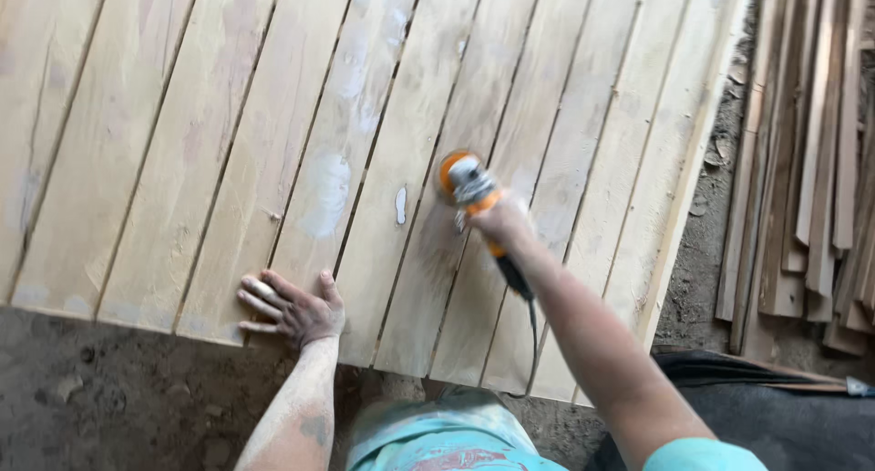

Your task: The person uses an electric sander to smooth the surface of a wooden slatted panel. They move the sander systematically across the planks, removing surface material and creating a uniform finish.

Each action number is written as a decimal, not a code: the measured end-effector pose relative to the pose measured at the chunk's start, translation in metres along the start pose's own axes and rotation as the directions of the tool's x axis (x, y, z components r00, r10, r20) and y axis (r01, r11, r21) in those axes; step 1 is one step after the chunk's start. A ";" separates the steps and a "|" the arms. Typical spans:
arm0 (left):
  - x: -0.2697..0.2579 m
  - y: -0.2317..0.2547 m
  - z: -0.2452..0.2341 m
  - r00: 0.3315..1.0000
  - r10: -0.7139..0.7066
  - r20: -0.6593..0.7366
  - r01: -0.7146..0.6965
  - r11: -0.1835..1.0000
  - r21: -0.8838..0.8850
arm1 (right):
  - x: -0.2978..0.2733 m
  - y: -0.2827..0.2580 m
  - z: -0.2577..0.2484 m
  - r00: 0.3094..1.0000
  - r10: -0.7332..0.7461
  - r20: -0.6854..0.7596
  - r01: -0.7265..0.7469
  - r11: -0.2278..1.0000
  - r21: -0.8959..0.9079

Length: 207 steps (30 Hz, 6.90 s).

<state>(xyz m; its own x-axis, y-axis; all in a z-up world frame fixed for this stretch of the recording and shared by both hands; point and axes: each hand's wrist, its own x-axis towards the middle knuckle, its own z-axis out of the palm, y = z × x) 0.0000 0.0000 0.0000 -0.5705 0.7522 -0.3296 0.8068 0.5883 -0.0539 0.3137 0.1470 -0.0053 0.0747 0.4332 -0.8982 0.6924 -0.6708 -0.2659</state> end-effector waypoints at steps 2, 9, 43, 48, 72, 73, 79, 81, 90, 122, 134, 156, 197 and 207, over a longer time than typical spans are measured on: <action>0.010 0.002 0.003 1.000 0.001 0.011 -0.001 1.000 -0.010 | -0.022 0.001 0.007 0.999 0.030 -0.035 -0.031 0.999 -0.024; 0.005 -0.005 0.006 0.999 -0.020 0.035 0.021 0.999 -0.045 | -0.119 0.023 0.080 0.993 0.029 0.117 -0.013 0.991 -0.133; 0.008 -0.005 -0.002 0.997 -0.018 0.076 0.016 1.000 0.026 | 0.079 -0.023 -0.008 0.971 -0.163 -0.174 0.123 0.967 -0.222; -0.006 -0.003 -0.007 1.000 0.006 0.028 -0.005 0.999 -0.050 | -0.052 0.003 0.073 0.998 0.027 -0.058 -0.034 0.992 -0.120; 0.000 -0.009 0.014 0.998 0.039 -0.056 -0.040 0.999 -0.020 | 0.186 -0.034 -0.098 0.962 0.093 -0.256 -0.041 0.979 0.201; 0.000 -0.011 0.010 0.998 0.039 -0.052 -0.040 0.999 -0.013 | 0.200 -0.037 -0.106 0.955 0.073 -0.288 -0.010 0.976 0.217; 0.005 0.001 0.007 0.998 0.024 -0.065 -0.024 1.000 0.004 | 0.234 -0.051 -0.136 0.957 0.183 -0.225 -0.066 0.893 0.444; 0.005 -0.007 0.006 1.000 0.000 -0.021 0.000 1.000 0.002 | 0.221 -0.042 -0.103 0.967 0.153 -0.205 -0.064 0.919 0.388; 0.007 -0.006 0.004 1.000 -0.009 0.008 0.009 1.000 -0.020 | 0.041 0.063 0.010 0.969 0.016 -0.247 -0.008 0.999 0.032; -0.003 -0.012 0.004 1.000 0.013 0.000 -0.013 0.999 0.041 | 0.112 0.051 -0.060 0.954 0.247 -0.171 -0.144 0.876 0.461; 0.001 -0.003 -0.002 0.999 -0.018 0.038 0.018 1.000 0.008 | -0.131 0.037 0.099 0.988 0.148 0.043 -0.149 0.989 0.024; 0.009 -0.001 -0.003 0.995 -0.004 0.095 0.005 1.000 -0.006 | -0.048 0.039 0.060 0.975 0.155 -0.158 -0.129 0.978 0.166; 0.003 0.009 -0.018 0.992 -0.026 0.125 0.027 1.000 -0.009 | -0.123 0.132 0.121 0.959 0.205 -0.195 -0.092 0.878 0.469; 0.003 0.007 -0.005 0.998 -0.019 0.052 0.018 1.000 0.015 | -0.013 0.090 0.017 0.938 0.233 -0.258 -0.081 0.869 0.489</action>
<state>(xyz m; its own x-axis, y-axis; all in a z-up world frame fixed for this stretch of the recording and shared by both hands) 0.0028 0.0075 0.0030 -0.5766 0.7248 -0.3770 0.7988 0.5970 -0.0742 0.3630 0.0711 -0.0230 0.4168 0.4054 -0.8136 0.2444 -0.9121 -0.3293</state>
